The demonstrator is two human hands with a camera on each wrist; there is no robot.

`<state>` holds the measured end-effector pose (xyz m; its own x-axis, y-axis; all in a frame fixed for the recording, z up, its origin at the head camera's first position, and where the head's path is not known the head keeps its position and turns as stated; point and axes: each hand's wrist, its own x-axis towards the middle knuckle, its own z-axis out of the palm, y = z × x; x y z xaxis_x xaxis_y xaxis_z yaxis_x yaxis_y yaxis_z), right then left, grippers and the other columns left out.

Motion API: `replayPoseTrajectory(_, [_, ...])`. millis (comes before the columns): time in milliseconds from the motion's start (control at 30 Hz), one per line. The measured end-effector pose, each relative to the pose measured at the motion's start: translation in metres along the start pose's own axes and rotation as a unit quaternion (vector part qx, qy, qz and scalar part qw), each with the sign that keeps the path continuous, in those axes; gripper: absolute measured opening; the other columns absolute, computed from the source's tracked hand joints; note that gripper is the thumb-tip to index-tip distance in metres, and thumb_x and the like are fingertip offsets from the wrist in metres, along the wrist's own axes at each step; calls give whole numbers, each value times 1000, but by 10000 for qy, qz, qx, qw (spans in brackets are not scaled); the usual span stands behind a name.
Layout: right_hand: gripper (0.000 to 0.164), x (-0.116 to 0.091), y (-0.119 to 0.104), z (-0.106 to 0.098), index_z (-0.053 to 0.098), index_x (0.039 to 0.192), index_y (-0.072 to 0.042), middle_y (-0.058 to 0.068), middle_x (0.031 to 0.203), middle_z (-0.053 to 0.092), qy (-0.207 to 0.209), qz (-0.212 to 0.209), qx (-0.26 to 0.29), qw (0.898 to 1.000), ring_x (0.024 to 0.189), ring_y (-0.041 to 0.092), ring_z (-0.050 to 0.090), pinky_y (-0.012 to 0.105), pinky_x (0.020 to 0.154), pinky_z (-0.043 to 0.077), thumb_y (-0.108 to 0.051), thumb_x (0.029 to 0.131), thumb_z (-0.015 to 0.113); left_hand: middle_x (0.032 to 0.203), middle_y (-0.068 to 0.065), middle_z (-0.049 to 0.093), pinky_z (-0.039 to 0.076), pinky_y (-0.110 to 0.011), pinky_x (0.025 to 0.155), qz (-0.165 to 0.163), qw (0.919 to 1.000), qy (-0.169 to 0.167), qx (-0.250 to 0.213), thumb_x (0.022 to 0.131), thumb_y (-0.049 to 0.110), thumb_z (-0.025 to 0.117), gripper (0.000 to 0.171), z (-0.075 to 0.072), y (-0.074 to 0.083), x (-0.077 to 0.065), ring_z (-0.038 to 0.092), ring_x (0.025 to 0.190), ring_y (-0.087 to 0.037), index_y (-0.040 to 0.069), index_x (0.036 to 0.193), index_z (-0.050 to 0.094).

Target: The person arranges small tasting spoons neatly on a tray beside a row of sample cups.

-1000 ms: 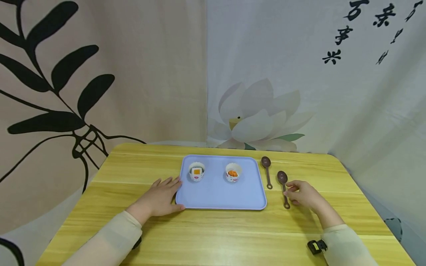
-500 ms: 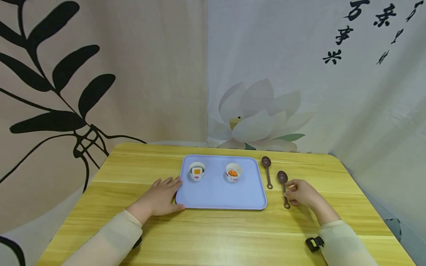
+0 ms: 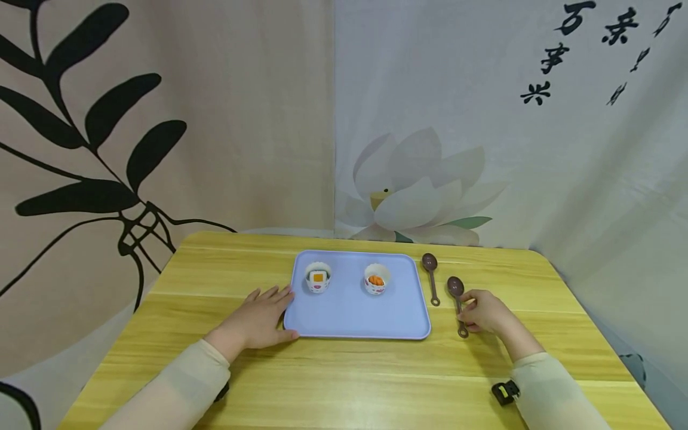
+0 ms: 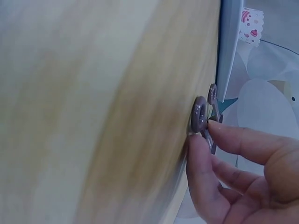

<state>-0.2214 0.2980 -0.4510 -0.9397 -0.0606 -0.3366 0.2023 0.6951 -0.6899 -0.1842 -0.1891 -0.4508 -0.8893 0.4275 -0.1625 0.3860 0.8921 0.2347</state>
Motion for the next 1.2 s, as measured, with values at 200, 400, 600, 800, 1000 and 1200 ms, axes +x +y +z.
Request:
replayPoseTrajectory(200, [49,1,0,2,48,131,15,19,94,59,13,61,23,10000,71,22,66,33,64,60,6,88,70,161,-14,32,17,-65,116,2,10000,10,-16,90,59,65,89,0,0,0,27,147,-41,0,152,39])
replayPoseTrajectory(400, [46,1,-1,3,49,130,14,18,92,60,12,21,-72,10000,69,22,65,34,62,59,6,89,69,161,-14,31,18,-65,116,20,10000,4,21,91,60,64,89,1,0,0,27,147,-41,0,152,39])
replayPoseTrajectory(600, [45,1,-2,3,51,128,14,17,89,60,32,-60,-99,9999,67,21,64,34,61,59,6,88,71,161,-14,32,17,-65,115,16,10000,10,-11,91,59,64,89,1,0,0,27,147,-41,1,152,39])
replayPoseTrajectory(800, [45,1,-1,2,52,129,12,15,89,62,-5,-59,-160,9999,69,20,64,34,60,58,4,88,71,161,-14,31,17,-65,115,33,10000,42,-35,91,59,64,89,1,0,-1,27,147,-42,0,153,39])
replayPoseTrajectory(1000, [45,1,1,0,51,129,12,15,89,62,-45,-69,-82,9999,70,20,64,34,60,58,4,89,70,161,-14,31,17,-66,115,35,10000,38,-11,91,59,64,89,1,0,-1,27,147,-42,0,153,39])
replayPoseTrajectory(1200, [45,1,4,-2,51,129,12,15,88,61,-33,-34,147,9999,68,21,63,34,60,58,5,89,69,161,-14,31,17,-65,116,28,10000,32,-10,91,59,63,88,1,0,-1,27,147,-42,1,153,38])
